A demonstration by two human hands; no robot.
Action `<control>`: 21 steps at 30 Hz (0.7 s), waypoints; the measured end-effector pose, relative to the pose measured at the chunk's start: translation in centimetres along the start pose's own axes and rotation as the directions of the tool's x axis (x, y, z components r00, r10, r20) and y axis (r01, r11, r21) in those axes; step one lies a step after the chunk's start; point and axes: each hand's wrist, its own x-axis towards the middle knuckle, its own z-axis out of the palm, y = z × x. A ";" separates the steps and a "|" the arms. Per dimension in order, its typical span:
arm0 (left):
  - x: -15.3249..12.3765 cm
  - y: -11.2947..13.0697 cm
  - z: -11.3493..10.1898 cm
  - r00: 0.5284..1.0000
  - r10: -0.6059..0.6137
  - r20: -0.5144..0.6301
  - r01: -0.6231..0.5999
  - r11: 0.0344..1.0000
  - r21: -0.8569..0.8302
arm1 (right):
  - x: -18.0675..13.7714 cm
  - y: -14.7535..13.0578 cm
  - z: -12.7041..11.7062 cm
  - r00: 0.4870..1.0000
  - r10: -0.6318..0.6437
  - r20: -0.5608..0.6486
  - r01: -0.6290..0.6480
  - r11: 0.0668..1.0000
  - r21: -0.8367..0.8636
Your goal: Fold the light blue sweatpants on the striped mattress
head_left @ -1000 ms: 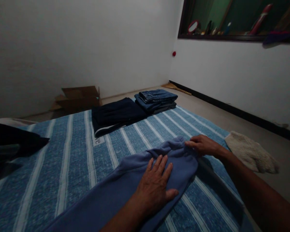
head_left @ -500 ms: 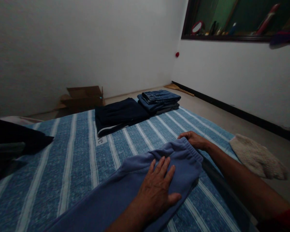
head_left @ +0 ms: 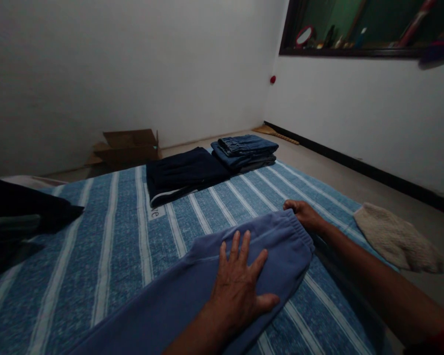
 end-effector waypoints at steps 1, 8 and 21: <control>0.0 -0.1 0.0 1.000 0.000 0.012 0.000 1.000 0.001 | 0.0 0.0 0.0 1.000 -0.007 -0.010 0.006 1.000 -0.012; 0.4 -0.1 -0.5 0.997 -0.020 0.072 0.020 1.000 -0.005 | -0.3 0.0 -0.1 0.999 0.015 0.045 -0.015 1.000 0.002; 0.1 0.0 -0.1 0.999 -0.037 -0.011 0.037 0.999 0.024 | -0.9 -0.5 -1.1 0.998 -0.047 0.050 0.059 0.963 -0.263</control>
